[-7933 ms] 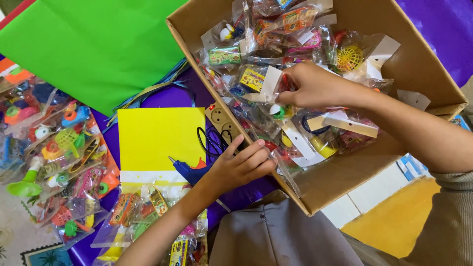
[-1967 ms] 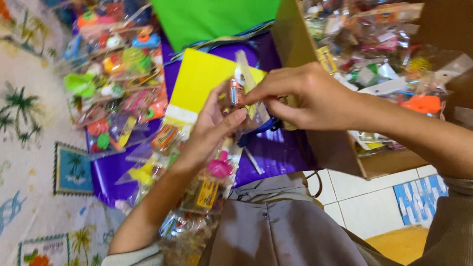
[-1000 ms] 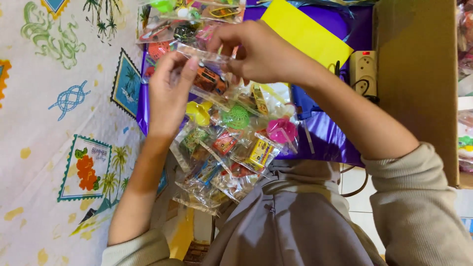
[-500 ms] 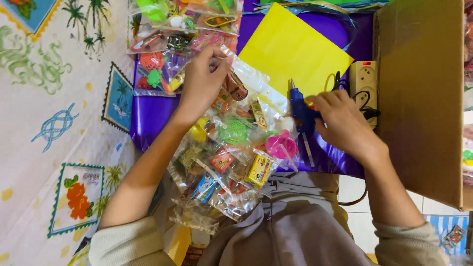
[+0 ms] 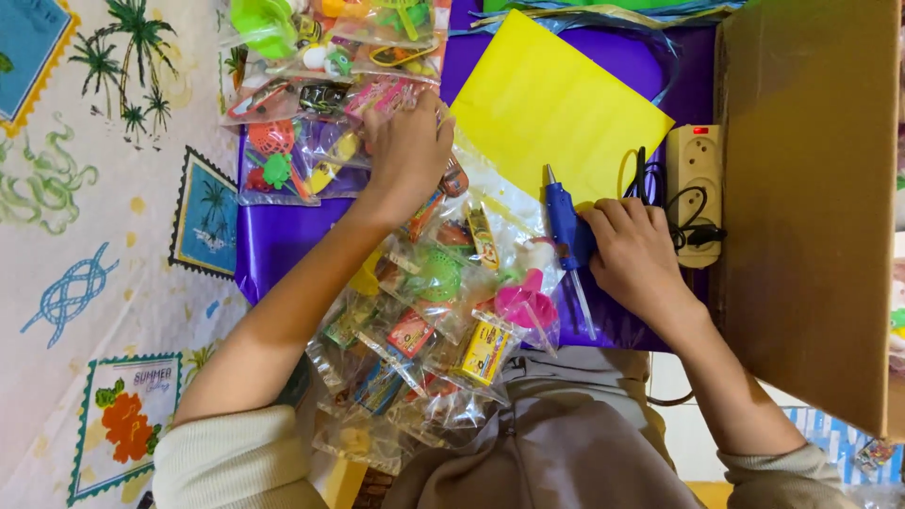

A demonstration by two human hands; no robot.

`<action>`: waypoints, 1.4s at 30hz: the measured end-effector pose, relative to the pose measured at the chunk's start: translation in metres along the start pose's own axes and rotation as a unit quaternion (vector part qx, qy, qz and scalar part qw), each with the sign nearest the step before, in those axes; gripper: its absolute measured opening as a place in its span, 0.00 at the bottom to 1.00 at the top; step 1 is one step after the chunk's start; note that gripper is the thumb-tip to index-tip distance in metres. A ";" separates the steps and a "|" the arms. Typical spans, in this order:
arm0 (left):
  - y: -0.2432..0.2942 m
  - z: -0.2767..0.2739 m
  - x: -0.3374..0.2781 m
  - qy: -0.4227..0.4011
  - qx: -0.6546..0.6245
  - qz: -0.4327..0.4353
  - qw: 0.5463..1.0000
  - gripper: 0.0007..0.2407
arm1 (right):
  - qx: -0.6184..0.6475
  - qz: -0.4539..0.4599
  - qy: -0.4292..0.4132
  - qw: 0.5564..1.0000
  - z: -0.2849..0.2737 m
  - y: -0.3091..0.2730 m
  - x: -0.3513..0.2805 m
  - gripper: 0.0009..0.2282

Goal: Using a hot glue gun to attach small plastic-wrapped toy packages onto a yellow cardstock board for display or sale.

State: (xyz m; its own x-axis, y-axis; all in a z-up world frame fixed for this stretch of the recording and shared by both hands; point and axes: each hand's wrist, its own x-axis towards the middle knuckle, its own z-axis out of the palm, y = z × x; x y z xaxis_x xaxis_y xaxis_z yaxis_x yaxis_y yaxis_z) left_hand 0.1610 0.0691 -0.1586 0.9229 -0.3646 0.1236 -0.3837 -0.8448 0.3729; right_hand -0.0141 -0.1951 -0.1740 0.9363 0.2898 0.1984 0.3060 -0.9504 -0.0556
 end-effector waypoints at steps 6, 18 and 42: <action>-0.009 0.019 0.002 0.019 0.013 0.010 1.000 0.13 | 0.185 0.048 -0.028 0.981 -0.037 0.008 0.007 0.25; 0.020 -0.037 -0.003 -0.015 -0.116 -0.027 0.993 0.05 | 0.120 0.054 0.001 0.991 -0.023 0.003 0.005 0.25; 0.237 -0.076 0.000 -0.194 -0.481 0.058 0.853 0.06 | 0.250 0.001 -0.015 0.968 -0.206 0.041 -0.111 0.19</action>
State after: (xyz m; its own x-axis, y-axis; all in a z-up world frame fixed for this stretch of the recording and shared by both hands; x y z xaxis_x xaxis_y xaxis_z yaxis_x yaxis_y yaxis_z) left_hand 0.0720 -0.1017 -0.0005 0.7293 -0.6834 -0.0327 -0.0963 -0.1500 0.9840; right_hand -0.1414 -0.2899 0.0032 0.9394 0.2983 0.1691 0.3420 -0.7797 -0.5246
